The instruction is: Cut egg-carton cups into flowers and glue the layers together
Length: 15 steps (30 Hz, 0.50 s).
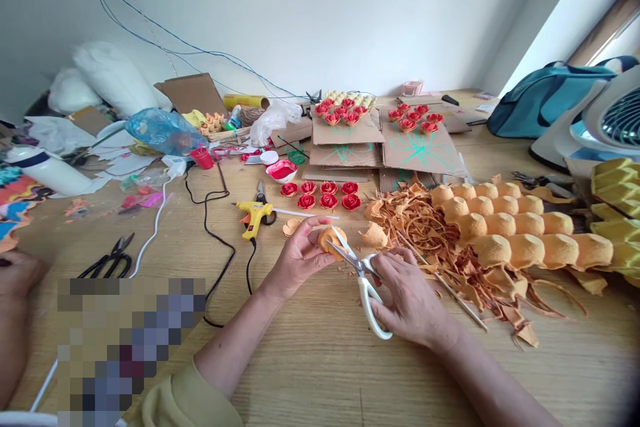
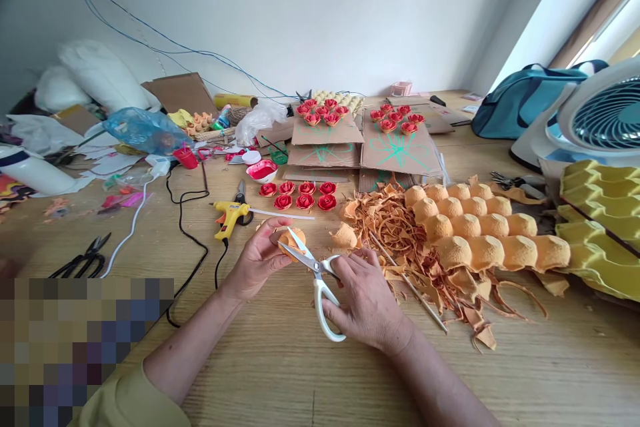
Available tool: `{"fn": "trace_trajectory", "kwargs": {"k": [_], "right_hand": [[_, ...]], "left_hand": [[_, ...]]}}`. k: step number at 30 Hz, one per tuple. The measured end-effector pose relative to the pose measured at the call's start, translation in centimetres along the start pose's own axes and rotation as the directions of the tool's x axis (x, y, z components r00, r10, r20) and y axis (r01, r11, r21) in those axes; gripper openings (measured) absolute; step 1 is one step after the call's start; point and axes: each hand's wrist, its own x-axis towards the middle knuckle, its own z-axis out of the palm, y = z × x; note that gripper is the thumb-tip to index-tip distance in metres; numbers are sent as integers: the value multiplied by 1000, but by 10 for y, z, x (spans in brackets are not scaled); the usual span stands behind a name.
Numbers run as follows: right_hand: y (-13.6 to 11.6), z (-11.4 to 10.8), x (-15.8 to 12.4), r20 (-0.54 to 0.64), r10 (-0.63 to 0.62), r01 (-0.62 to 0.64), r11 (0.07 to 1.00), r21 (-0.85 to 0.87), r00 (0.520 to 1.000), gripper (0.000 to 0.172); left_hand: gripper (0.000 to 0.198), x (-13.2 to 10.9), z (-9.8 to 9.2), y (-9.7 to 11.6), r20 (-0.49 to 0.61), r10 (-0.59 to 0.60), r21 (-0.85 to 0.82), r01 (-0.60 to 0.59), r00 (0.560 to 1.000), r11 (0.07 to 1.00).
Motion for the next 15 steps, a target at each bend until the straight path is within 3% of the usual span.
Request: {"fn": "trace_trajectory", "kwargs": {"k": [9, 15], "right_hand": [[0, -1, -2, 30, -11, 9, 999, 44, 999, 24], [0, -1, -3, 60, -24, 12, 983, 182, 998, 23]], "left_hand": [[50, 0, -2, 1, 23, -14, -21, 14, 1000, 1000], [49, 1, -2, 2, 51, -25, -46, 28, 998, 999]]}}
